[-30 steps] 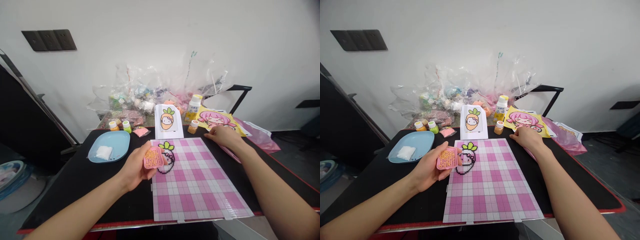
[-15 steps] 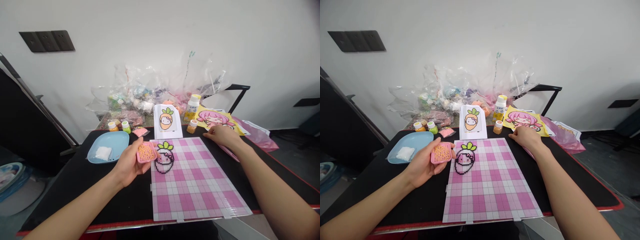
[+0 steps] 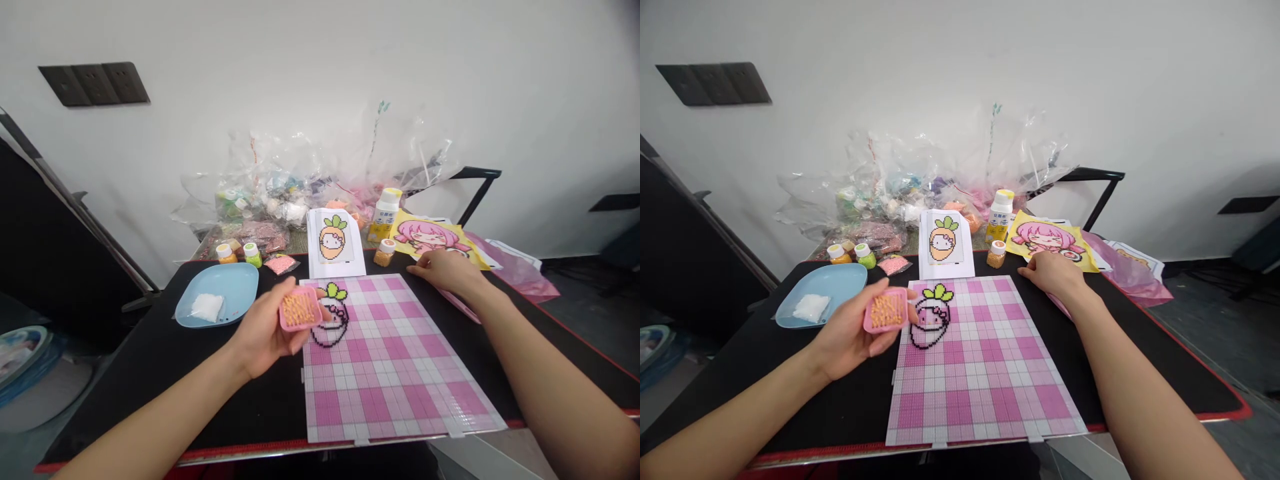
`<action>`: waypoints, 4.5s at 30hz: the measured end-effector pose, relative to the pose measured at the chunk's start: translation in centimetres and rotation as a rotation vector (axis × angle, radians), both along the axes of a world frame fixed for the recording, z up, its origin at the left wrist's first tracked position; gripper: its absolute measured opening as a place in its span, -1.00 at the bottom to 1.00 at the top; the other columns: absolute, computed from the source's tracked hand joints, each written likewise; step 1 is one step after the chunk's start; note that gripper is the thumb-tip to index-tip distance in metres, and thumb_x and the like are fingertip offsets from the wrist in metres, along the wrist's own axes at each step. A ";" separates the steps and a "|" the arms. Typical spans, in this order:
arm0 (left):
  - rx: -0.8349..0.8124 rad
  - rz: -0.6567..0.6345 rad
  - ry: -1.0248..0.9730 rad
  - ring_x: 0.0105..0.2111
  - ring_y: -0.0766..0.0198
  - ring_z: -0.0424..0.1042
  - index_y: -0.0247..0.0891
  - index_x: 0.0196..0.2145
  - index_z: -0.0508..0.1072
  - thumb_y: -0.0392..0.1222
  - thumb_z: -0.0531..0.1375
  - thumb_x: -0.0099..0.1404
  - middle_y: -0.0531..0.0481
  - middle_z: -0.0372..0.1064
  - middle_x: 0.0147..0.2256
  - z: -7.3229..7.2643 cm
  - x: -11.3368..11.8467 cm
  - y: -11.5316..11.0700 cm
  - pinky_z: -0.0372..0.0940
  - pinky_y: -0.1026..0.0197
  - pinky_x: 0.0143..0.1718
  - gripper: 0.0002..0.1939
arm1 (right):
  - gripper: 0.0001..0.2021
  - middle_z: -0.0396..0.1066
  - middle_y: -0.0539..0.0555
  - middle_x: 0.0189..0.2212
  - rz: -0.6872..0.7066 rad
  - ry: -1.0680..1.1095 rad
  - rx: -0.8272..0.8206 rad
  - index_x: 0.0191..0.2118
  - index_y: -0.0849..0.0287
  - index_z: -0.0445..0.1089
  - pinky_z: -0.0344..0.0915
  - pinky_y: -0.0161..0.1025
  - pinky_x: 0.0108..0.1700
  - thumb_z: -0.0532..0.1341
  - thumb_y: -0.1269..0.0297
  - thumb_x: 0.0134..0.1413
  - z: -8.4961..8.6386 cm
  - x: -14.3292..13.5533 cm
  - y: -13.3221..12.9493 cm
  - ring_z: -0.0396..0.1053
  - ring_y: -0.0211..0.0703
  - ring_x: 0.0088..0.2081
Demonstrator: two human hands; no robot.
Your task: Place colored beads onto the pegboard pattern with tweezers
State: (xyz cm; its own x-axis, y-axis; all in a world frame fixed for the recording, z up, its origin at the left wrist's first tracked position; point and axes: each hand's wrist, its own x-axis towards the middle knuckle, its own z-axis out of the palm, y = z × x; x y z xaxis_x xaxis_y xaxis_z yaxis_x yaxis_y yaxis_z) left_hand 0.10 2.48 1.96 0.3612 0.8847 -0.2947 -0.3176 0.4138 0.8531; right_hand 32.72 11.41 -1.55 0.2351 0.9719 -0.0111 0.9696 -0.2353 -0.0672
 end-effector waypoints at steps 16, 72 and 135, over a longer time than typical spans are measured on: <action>0.000 -0.071 0.036 -0.85 0.46 0.19 -0.43 -0.27 0.51 -0.03 -0.10 0.46 -0.23 0.56 -0.47 -0.5 0.5 -0.6 -0.06 0.38 -0.78 -0.50 | -0.74 0.54 0.15 -0.29 -0.001 0.006 0.011 -0.33 0.15 0.52 0.21 -0.23 -0.39 0.19 0.08 0.14 -0.1 0.0 0.0 0.47 0.01 -0.25; 0.017 -0.082 0.120 -0.87 0.43 0.22 -0.44 -0.27 0.48 -0.09 -0.15 0.47 -0.24 0.56 -0.48 -0.1 0.3 -0.5 -0.06 0.41 -0.88 -0.51 | -0.79 0.53 0.17 -0.28 -0.003 0.059 -0.017 -0.34 0.16 0.49 0.15 -0.23 -0.38 0.22 0.13 0.14 0.6 -0.3 -0.3 0.44 0.00 -0.24; -0.024 -0.094 -0.082 -0.87 0.42 0.28 -0.47 -0.30 0.53 -0.10 -0.21 0.48 -0.23 0.57 -0.48 0.6 -0.1 -0.4 0.05 0.44 -0.89 -0.41 | -0.77 0.53 0.09 -0.32 -0.005 0.024 -0.015 -0.37 0.13 0.48 0.12 -0.26 -0.45 0.22 0.09 0.16 0.5 -0.3 -0.2 0.45 -0.03 -0.26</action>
State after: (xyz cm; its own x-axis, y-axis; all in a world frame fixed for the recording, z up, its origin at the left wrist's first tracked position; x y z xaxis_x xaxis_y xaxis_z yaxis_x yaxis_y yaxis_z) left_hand -0.04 2.05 2.58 0.4661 0.8388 -0.2812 -0.3444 0.4648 0.8156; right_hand 32.44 11.20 -1.04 0.2398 0.9703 -0.0316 0.9665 -0.2417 -0.0865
